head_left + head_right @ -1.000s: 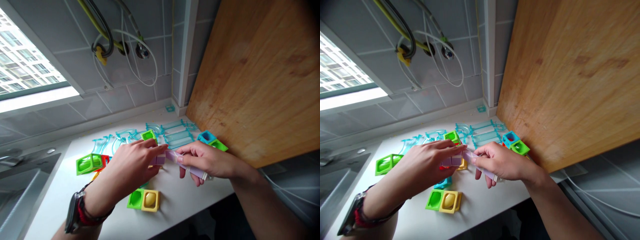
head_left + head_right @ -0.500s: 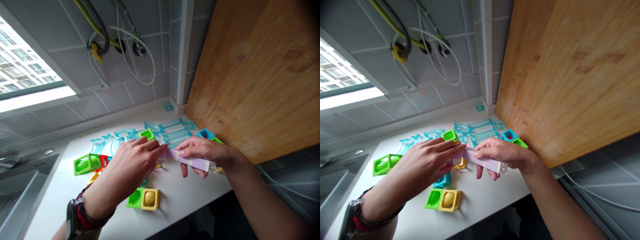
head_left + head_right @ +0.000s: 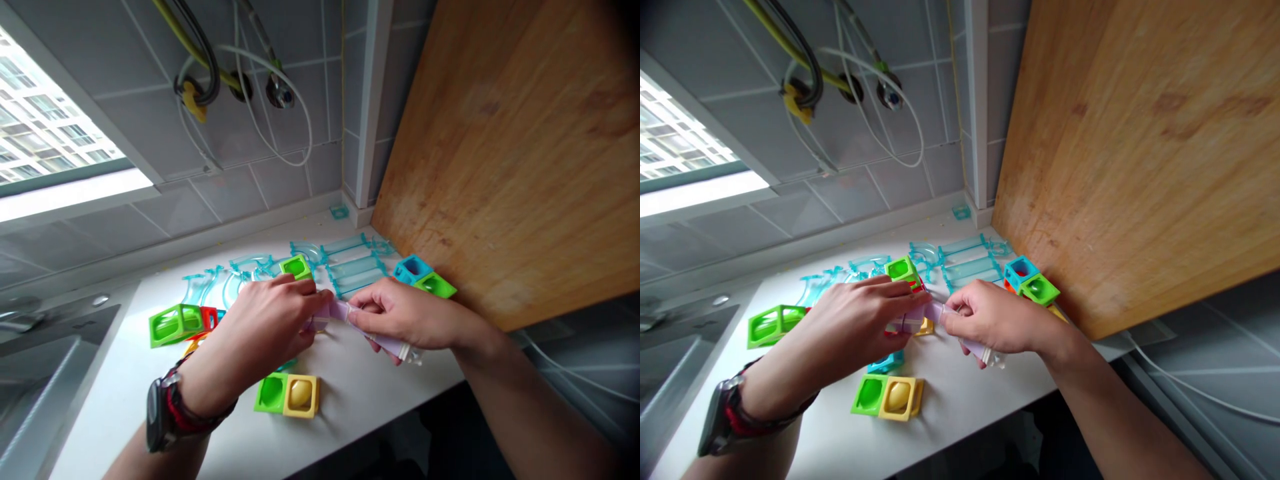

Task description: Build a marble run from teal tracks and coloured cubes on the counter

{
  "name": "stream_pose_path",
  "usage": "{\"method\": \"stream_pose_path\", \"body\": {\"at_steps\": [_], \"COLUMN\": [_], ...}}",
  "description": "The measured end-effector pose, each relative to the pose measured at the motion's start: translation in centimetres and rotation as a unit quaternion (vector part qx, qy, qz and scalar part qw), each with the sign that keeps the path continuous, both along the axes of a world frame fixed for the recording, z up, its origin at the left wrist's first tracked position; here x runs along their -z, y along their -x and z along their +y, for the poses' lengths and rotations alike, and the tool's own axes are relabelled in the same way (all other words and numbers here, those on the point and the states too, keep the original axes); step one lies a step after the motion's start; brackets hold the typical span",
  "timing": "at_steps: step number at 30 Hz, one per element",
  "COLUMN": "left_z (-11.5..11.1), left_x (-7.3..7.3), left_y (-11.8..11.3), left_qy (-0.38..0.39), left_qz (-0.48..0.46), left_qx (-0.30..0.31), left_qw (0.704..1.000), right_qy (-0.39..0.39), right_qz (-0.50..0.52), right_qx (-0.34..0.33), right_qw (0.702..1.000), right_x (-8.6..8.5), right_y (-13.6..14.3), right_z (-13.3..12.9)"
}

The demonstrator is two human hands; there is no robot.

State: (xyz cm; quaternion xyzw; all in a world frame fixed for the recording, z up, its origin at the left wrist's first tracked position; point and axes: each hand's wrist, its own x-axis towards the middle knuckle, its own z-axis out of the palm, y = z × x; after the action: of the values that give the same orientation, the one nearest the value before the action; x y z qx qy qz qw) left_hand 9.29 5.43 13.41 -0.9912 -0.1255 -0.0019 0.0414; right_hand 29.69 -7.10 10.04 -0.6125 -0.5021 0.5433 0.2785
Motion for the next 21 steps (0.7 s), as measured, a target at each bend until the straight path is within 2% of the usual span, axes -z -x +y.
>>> {"method": "stream_pose_path", "body": {"at_steps": [2,5,7,9,11,12,14,17,19,21], "left_z": [-0.1,-0.2,-0.2,-0.2,-0.2,-0.1,-0.1,0.0,0.1,0.2], "left_x": [0.2,0.2,0.0,-0.4,-0.9,-1.1,-1.4,-1.6,-1.7,-1.8], "left_y": [-0.1,-0.1,0.0,0.0,0.0,0.0,0.0,0.3,0.6,1.0], "left_qy": [0.002,0.014,0.016,0.003,-0.013,-0.017,-0.018,-0.023,-0.025,-0.019], "left_qz": [-0.001,-0.003,-0.008,-0.017,-0.020,-0.018,-0.017,-0.034,-0.049,-0.064], "left_qx": [0.003,0.005,0.005,0.009,0.022,0.031,0.049,0.059,0.049,0.039], "left_qw": [1.000,1.000,1.000,1.000,0.999,0.999,0.998,0.997,0.997,0.997], "right_qy": [-0.050,-0.128,-0.150,-0.125,-0.055,-0.014,0.056,0.139,0.165,0.173], "right_qz": [-0.103,-0.265,-0.297,-0.223,-0.084,-0.012,0.106,0.250,0.297,0.301], "right_qx": [0.022,0.061,0.083,0.075,0.040,0.026,0.013,-0.009,0.013,0.063], "right_qw": [0.993,0.954,0.939,0.964,0.994,0.999,0.993,0.958,0.941,0.936], "right_x": [-0.5,-1.3,-1.7,-1.7,-1.4,-1.0,-0.2,0.9,0.9,0.2], "right_y": [0.9,2.2,2.6,2.3,1.3,0.8,-0.2,-0.5,-0.1,0.5], "right_z": [-0.5,-1.2,-1.6,-1.6,-1.3,-1.0,-0.3,0.8,1.2,1.4]}}
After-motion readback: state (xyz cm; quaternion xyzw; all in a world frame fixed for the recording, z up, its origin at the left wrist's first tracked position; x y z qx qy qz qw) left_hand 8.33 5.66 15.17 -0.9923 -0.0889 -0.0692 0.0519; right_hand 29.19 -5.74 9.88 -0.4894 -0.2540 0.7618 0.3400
